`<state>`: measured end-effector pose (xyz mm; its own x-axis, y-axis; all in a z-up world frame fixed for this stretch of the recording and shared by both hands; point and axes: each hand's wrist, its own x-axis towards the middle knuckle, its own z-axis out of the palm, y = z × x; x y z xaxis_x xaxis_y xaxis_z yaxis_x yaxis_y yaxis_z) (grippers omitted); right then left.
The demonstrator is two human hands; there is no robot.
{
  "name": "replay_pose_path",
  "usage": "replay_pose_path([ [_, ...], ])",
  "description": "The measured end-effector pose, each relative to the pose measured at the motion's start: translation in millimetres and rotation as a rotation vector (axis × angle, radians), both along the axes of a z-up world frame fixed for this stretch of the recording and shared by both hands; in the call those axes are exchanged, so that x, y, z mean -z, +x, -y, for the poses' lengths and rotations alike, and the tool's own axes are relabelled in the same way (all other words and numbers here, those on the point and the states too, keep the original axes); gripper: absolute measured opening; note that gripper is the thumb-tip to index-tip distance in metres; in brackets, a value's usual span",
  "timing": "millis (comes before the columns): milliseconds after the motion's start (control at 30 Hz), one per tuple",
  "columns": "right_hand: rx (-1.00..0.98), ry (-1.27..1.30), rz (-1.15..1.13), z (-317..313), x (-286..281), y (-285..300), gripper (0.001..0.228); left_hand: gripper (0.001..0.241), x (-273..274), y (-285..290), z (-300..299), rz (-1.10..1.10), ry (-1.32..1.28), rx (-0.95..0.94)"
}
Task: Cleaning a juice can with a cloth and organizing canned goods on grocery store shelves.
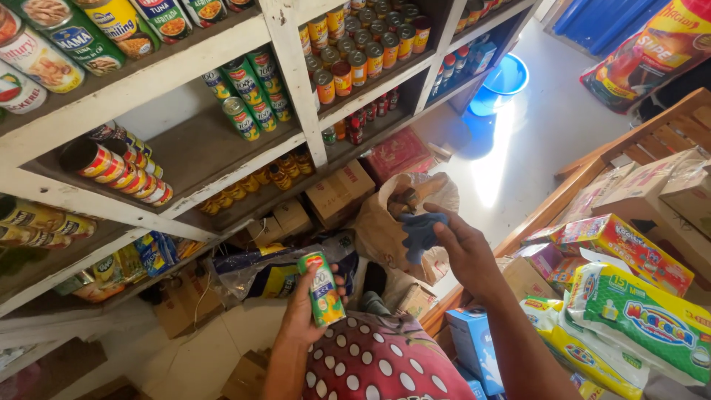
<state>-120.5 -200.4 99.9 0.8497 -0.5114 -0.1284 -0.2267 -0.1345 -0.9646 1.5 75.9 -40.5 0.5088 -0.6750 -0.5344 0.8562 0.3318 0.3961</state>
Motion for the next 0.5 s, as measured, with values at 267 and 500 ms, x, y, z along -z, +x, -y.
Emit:
replay_pose_path([
  [267, -0.032, 0.02, 0.103, -7, -35, 1, 0.048, 0.061, 1, -26, 30, -0.127, -0.007, 0.203],
  [500, -0.052, 0.01, 0.098, -17, -47, 3, 0.051, 0.061, 3, -27, 52, -0.187, 0.009, 0.225],
])
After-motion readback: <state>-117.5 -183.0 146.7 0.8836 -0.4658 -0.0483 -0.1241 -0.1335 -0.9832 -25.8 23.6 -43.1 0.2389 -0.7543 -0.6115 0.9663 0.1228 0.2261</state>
